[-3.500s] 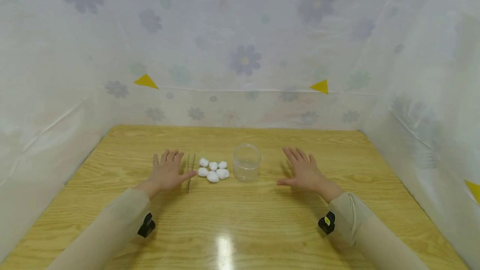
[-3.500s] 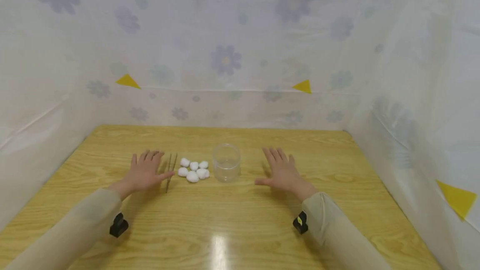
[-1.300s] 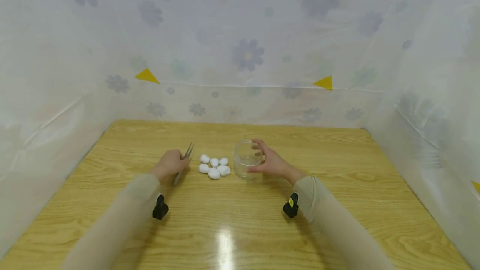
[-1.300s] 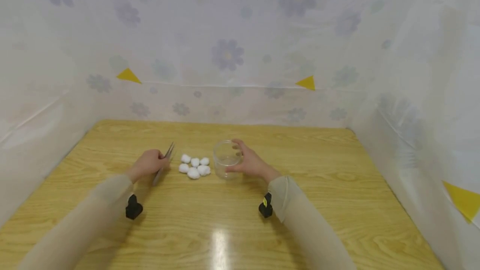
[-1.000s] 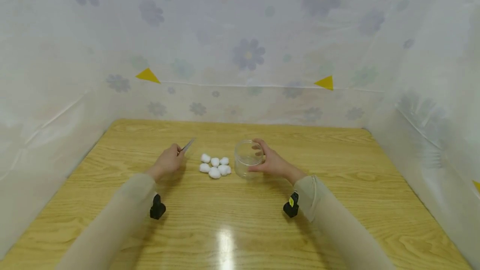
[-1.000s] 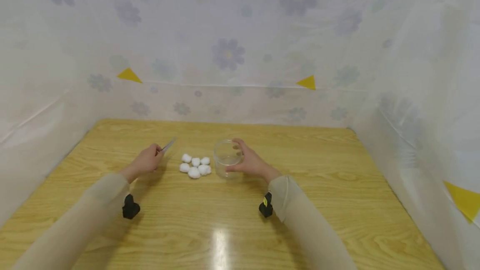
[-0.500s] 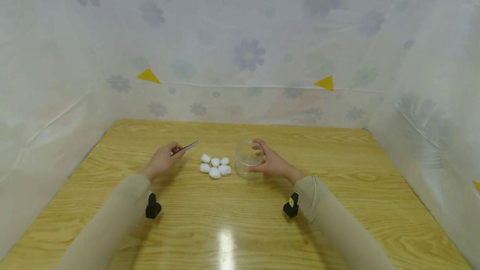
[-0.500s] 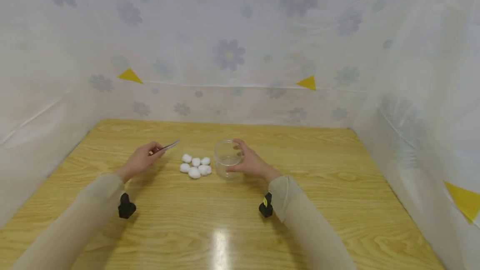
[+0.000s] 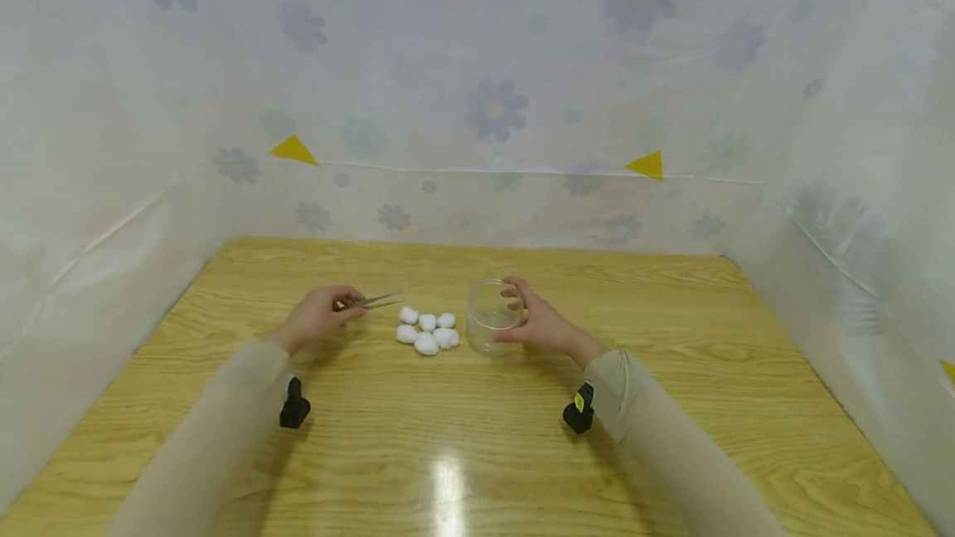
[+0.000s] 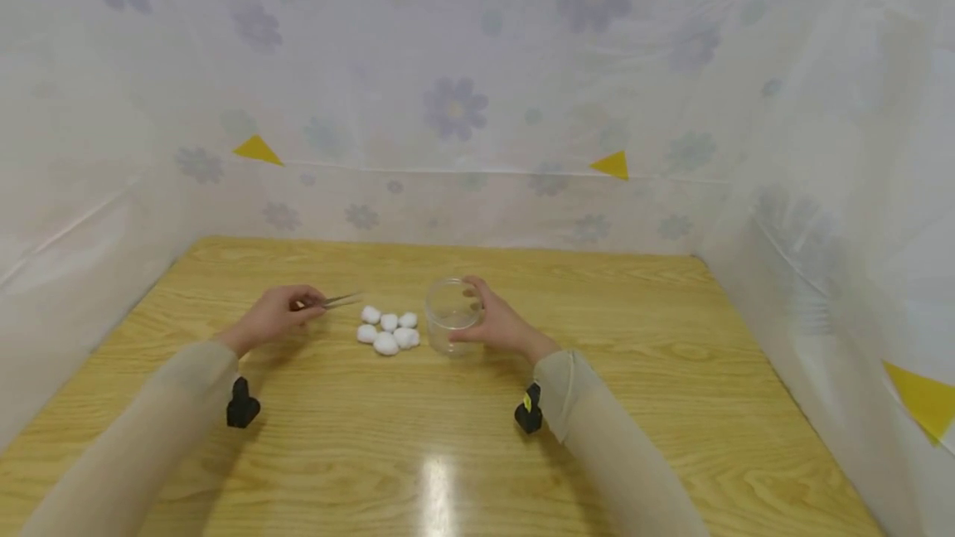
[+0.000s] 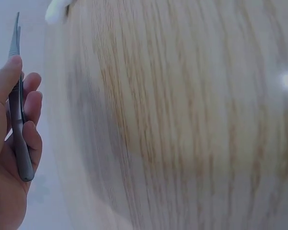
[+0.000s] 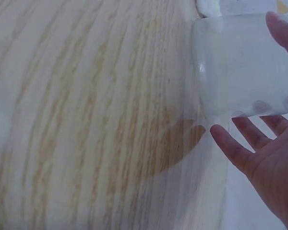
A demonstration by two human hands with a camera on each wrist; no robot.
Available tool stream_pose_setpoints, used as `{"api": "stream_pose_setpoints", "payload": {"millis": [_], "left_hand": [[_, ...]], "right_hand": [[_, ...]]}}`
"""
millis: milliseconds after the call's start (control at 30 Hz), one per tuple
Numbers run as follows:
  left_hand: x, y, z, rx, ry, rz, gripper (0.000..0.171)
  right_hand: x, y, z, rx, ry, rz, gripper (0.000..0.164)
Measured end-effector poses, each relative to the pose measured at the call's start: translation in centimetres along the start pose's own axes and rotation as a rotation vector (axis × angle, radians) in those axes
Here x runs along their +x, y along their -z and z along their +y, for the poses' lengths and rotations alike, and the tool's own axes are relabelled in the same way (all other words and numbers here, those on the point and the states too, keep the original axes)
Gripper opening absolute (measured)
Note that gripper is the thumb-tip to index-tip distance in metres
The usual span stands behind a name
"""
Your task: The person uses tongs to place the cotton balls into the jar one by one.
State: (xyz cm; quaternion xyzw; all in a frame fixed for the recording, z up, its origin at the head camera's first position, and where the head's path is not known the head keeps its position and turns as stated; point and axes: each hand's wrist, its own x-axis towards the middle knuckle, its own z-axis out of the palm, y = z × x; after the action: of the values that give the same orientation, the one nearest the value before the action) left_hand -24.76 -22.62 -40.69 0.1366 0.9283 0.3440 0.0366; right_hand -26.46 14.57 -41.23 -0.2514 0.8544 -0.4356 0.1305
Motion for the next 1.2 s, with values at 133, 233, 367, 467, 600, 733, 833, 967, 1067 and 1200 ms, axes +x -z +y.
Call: {"api": "stream_pose_setpoints", "payload": {"millis": [133,233,367,467,600,733,833,967,1067,1200], "left_hand": [[0.15,0.17,0.02,0.019,-0.021,-0.025,0.02],[0.3,0.19,-0.07,0.045,-0.037,-0.037,0.018],[0.49,0.04,-0.32,0.076,-0.046,-0.05,0.017],[0.56,-0.19,-0.52,0.109,-0.044,-0.059,0.017],[0.54,-0.4,-0.54,0.159,-0.06,-0.06,0.015],[0.47,-0.39,-0.42,0.175,-0.081,-0.061,0.013],[0.47,-0.33,-0.39,0.177,-0.088,-0.066,0.013],[0.46,-0.26,-0.37,0.194,-0.084,-0.072,0.013],[0.45,-0.26,-0.34,0.212,-0.075,-0.073,0.013],[0.45,-0.33,-0.3,0.228,-0.066,-0.07,0.012]], "right_hand": [[0.02,0.03,-0.05,0.009,0.006,0.001,0.092],[0.06,0.03,0.03,0.013,-0.001,0.002,0.093],[0.11,0.0,0.16,0.009,-0.006,0.0,0.093],[0.18,-0.03,0.29,0.008,-0.005,-0.003,0.094],[0.25,-0.06,0.41,0.011,-0.007,-0.005,0.094],[0.25,-0.11,0.43,0.011,-0.009,-0.003,0.093],[0.22,-0.13,0.38,0.008,-0.011,-0.001,0.092],[0.21,-0.16,0.39,0.008,-0.012,-0.002,0.093],[0.22,-0.18,0.45,0.009,-0.011,-0.003,0.094],[0.23,-0.18,0.47,0.015,-0.01,-0.001,0.094]]}}
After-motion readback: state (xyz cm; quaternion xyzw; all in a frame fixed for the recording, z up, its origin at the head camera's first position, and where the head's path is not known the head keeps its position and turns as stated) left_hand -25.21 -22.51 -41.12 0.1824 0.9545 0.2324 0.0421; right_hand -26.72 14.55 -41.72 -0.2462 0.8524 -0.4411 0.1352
